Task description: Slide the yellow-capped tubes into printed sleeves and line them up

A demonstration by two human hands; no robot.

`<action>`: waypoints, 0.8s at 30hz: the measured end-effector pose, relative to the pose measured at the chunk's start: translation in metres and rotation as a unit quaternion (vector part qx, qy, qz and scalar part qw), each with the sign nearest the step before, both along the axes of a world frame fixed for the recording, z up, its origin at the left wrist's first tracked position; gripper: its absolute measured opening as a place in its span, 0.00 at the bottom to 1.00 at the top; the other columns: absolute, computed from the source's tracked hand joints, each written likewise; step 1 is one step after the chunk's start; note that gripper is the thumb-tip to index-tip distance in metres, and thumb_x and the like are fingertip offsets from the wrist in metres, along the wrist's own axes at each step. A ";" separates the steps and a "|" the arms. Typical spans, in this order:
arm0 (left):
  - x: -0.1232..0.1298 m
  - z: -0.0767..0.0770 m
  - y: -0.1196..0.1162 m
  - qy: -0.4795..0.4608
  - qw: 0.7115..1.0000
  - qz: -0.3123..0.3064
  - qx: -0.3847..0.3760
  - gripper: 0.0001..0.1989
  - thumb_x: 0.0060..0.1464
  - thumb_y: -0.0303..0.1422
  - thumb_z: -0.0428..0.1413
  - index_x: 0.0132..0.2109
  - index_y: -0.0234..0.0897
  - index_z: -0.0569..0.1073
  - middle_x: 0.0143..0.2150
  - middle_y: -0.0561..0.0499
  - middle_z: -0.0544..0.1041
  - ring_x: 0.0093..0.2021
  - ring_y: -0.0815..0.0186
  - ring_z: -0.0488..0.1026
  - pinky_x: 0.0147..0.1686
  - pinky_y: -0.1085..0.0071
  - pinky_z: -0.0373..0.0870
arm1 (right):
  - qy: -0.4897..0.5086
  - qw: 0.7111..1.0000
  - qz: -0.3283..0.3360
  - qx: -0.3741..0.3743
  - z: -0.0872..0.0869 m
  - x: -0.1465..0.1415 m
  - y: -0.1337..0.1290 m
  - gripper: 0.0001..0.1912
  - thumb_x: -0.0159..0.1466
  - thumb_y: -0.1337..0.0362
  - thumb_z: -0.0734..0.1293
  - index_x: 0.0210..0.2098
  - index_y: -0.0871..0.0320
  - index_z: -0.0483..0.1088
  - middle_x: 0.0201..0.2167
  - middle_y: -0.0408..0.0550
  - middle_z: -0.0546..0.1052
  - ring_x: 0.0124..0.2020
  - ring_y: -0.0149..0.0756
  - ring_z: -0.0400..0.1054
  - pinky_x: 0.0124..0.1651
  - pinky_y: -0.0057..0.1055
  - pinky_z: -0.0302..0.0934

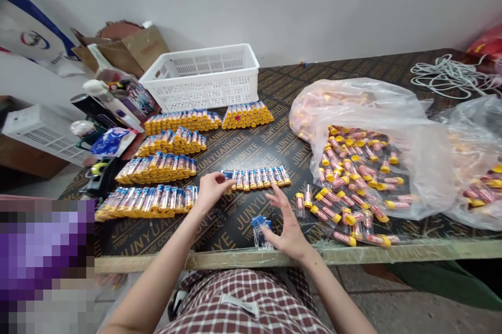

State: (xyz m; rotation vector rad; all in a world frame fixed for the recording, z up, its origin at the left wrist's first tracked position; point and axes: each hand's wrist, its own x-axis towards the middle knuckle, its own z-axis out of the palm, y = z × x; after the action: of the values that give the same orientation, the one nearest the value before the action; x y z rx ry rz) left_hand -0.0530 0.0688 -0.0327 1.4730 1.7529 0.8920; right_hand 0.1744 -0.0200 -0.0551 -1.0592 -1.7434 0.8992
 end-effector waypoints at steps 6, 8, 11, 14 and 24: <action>-0.027 -0.010 0.038 0.255 0.966 -0.025 -0.029 0.19 0.44 0.47 0.61 0.30 0.34 0.78 0.31 0.38 0.79 0.36 0.55 0.74 0.34 0.69 0.62 | -0.034 0.998 -0.044 0.004 -0.005 0.012 0.003 0.37 0.60 0.65 0.65 0.65 0.48 0.46 0.64 0.52 0.55 0.57 0.44 0.61 0.56 0.46 0.61; -0.027 -0.012 0.040 0.290 0.955 -0.037 -0.042 0.21 0.45 0.49 0.59 0.33 0.33 0.79 0.33 0.36 0.79 0.38 0.53 0.74 0.34 0.69 0.61 | -0.068 0.996 -0.058 0.014 -0.004 0.016 0.003 0.34 0.60 0.64 0.65 0.63 0.49 0.51 0.64 0.52 0.55 0.58 0.46 0.59 0.56 0.47 0.60; -0.024 -0.008 0.035 0.322 0.946 -0.033 -0.023 0.23 0.48 0.50 0.57 0.39 0.33 0.78 0.36 0.35 0.78 0.39 0.51 0.74 0.35 0.68 0.61 | -0.120 0.986 -0.113 0.035 -0.005 0.028 0.007 0.26 0.62 0.63 0.64 0.59 0.51 0.58 0.61 0.52 0.60 0.60 0.45 0.57 0.59 0.48 0.57; -0.009 -0.006 0.019 0.304 0.951 -0.027 0.047 0.20 0.52 0.48 0.54 0.42 0.36 0.77 0.37 0.38 0.78 0.38 0.53 0.73 0.35 0.67 0.61 | -0.180 0.960 -0.208 0.059 -0.013 0.045 0.018 0.19 0.63 0.62 0.63 0.53 0.54 0.66 0.52 0.53 0.67 0.54 0.44 0.62 0.57 0.46 0.58; 0.054 -0.048 -0.075 0.086 0.974 -0.205 -0.049 0.04 0.45 0.33 0.63 0.32 0.43 0.78 0.33 0.44 0.79 0.36 0.56 0.74 0.38 0.65 0.64 | -0.426 0.881 -0.188 0.084 -0.048 0.075 0.044 0.30 0.63 0.43 0.53 0.41 0.61 0.73 0.26 0.57 0.74 0.30 0.50 0.68 0.33 0.42 0.61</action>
State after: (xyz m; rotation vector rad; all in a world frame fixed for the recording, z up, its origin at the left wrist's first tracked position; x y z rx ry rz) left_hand 0.0015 -0.0061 -0.0804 1.8009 1.5015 0.4700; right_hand 0.2491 0.0241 -0.1035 -1.7547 -2.1211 -0.0119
